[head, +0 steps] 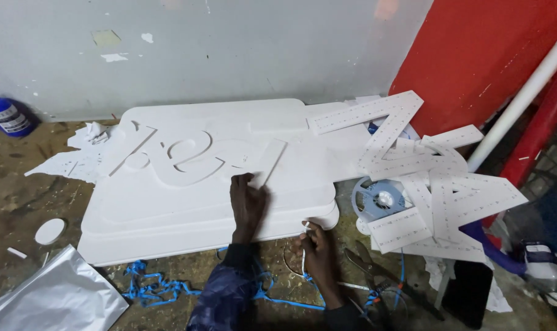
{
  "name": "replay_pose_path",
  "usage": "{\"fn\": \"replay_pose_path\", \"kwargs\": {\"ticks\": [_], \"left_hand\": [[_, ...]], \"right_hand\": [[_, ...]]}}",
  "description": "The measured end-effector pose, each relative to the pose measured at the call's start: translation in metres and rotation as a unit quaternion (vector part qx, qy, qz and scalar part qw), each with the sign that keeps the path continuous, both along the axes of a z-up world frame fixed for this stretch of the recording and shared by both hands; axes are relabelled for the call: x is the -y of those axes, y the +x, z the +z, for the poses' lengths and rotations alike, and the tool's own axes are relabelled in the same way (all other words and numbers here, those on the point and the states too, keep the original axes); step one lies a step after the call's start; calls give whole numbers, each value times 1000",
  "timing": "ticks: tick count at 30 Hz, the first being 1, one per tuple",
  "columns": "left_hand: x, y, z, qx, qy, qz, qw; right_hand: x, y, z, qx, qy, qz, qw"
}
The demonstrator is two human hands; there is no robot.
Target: Applying LED light strips to a foam letter for sign fabrication.
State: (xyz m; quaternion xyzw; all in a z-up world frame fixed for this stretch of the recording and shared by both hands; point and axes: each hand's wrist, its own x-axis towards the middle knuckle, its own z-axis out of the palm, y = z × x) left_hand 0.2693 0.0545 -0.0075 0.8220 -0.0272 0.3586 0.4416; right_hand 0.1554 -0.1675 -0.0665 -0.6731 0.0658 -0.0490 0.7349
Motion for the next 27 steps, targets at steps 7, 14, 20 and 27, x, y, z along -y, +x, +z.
{"fn": "replay_pose_path", "kwargs": {"ticks": [7,14,20,27], "left_hand": [[5,-69,19,-16,-79,-204,976],[-2,-91,62,-47,21,-259,965],[15,-51,80,-50,-15,-321,946],[23,120,30,-140,129,-203,960]], "right_hand": [[6,-12,9,83,8,-53,995],[7,-10,50,113,100,-156,976],[-7,61,132,200,143,-163,955],[-21,212,93,88,-173,17,981]]}}
